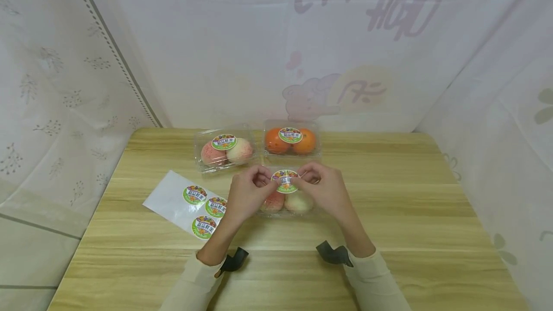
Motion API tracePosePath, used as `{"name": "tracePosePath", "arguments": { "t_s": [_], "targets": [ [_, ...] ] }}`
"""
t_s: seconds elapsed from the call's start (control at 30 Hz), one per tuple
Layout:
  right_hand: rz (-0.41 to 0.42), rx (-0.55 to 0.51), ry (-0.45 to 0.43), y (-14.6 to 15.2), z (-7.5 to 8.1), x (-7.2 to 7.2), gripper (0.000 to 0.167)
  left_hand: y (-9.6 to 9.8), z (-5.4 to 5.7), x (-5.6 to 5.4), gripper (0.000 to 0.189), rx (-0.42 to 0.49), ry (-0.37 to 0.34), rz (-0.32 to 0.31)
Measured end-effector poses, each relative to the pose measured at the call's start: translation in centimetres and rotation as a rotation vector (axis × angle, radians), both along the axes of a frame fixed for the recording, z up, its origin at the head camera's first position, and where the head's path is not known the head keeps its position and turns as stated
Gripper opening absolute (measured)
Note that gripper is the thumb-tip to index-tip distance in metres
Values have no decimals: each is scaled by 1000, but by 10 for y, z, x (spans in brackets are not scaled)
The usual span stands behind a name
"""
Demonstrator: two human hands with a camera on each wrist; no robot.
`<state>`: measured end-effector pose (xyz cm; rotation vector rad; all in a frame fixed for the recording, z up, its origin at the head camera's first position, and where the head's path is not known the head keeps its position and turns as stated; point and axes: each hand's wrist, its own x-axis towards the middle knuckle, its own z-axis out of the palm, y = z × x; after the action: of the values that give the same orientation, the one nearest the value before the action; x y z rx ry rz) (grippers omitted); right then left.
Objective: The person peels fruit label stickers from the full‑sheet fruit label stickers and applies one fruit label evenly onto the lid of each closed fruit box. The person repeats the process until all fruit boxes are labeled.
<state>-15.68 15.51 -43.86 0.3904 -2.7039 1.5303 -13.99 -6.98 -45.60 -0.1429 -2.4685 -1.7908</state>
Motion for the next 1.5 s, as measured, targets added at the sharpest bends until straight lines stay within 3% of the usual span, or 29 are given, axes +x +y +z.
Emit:
{"name": "tracePosePath", "arguments": {
  "t_s": [0.23, 0.83, 1.5],
  "targets": [
    [3, 12, 8, -1, -2, 0, 15, 1, -1, -1, 19, -35, -13, 5],
    [-10, 171, 82, -9, -5, -1, 15, 5, -5, -1, 21, -229, 108, 26],
    [-3, 228, 70, -10, -12, -2, 13, 5, -8, 0, 21, -313, 116, 24]
  ]
}}
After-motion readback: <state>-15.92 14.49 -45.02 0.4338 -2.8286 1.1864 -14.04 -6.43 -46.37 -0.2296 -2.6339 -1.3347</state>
